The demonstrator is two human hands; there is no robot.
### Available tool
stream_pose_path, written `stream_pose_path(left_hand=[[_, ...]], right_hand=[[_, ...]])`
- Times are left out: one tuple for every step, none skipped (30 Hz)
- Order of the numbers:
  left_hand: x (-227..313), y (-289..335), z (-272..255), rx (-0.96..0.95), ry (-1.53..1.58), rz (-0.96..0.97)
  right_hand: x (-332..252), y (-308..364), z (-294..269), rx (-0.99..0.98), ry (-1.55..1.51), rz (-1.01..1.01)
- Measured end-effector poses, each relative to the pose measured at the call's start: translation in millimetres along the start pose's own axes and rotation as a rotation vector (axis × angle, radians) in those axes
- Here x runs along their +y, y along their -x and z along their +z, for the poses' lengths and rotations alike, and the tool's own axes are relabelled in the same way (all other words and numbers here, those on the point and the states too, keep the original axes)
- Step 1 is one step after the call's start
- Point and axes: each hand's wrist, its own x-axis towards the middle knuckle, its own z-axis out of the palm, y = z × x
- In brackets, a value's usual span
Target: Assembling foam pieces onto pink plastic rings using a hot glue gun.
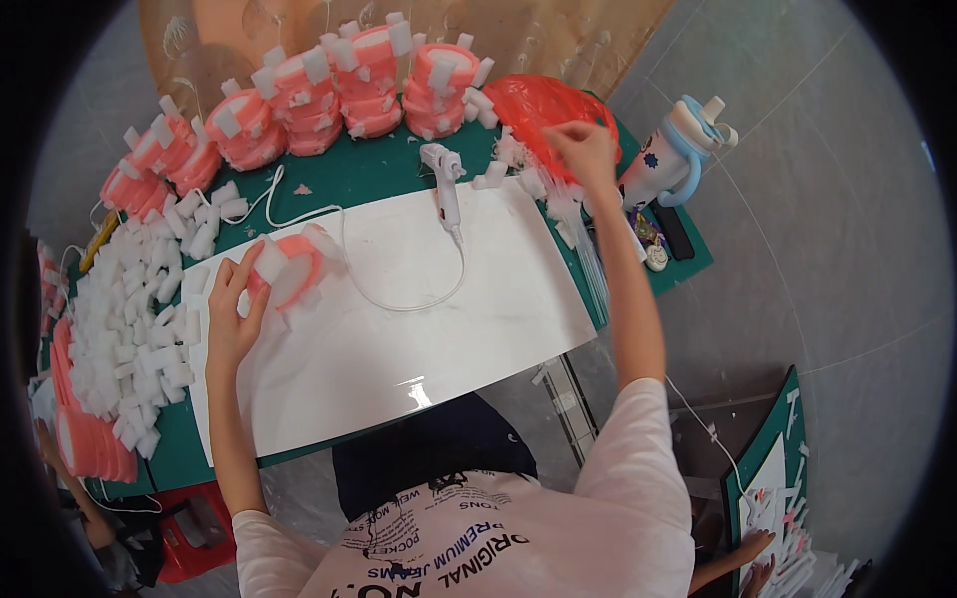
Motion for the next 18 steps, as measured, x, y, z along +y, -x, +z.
stream_pose_path(left_hand=[[1.3,-1.4,1.4,-0.001,0.001,0.002],[1.9,-1.1,0.6,-0.001,-0.007,-0.002],[2.0,-0.5,-0.2,0.0,-0.009,-0.004],[2.3,-1.5,1.6,-0.001,-0.009,0.0],[2.2,-0.8,1.5,-0.001,-0.012,-0.002],[1.8,-0.3,1.1,0.0,-0.014,-0.004],[1.8,-0.7,1.4,0.001,-0.006,-0.004],[1.2,-0.2,0.9,0.002,-0.003,-0.007],[1.2,0.2,0.5,0.001,-0.006,-0.009],[2.3,0.0,0.8,0.001,-0.009,-0.009],[2.7,-0.2,1.1,0.004,-0.004,-0.004],[2.8,-0.8,1.6,0.007,0.004,0.0],[2.5,-0.7,1.4,0.006,0.009,-0.005],[2.4,-0.4,1.2,0.006,0.015,-0.01],[3.0,0.0,1.5,0.005,0.013,-0.012],[4.2,-0.7,1.8,0.015,0.0,0.005],[4.9,-1.3,1.9,0.026,-0.012,0.023],[4.9,-1.5,1.6,0.027,-0.011,0.025]], right_hand=[[-2.5,-7.7,-14.6,-0.003,-0.054,-0.019],[-5.0,-16.4,-25.5,-0.014,-0.116,-0.038],[-5.7,-28.1,-39.7,-0.06,-0.114,-0.025],[-6.6,-38.7,-57.0,-0.102,-0.108,-0.011],[-12.9,-45.3,-68.2,-0.107,-0.223,-0.021],[-20.2,-51.1,-78.9,-0.112,-0.339,-0.031],[-26.7,-57.4,-92.3,-0.111,-0.338,-0.032],[-31.4,-64.4,-102.5,-0.112,-0.428,-0.041],[-35.1,-70.6,-112.2,-0.113,-0.518,-0.049],[-36.7,-76.3,-123.9,-0.114,-0.52,-0.048],[-43.8,-79.2,-137.6,-0.119,-0.622,-0.106],[-50.5,-80.9,-147.8,-0.124,-0.723,-0.164],[-57.0,-79.5,-147.1,-0.127,-0.727,-0.162],[-63.9,-75.9,-145.6,0.007,-0.779,-0.179],[-66.5,-74.1,-143.9,0.143,-0.829,-0.196],[-63.6,-76.4,-144.4,0.144,-0.829,-0.197],[-56.9,-80.4,-144.7,0.167,-0.779,-0.195],[-50.6,-82.3,-144.1,0.191,-0.728,-0.193]])
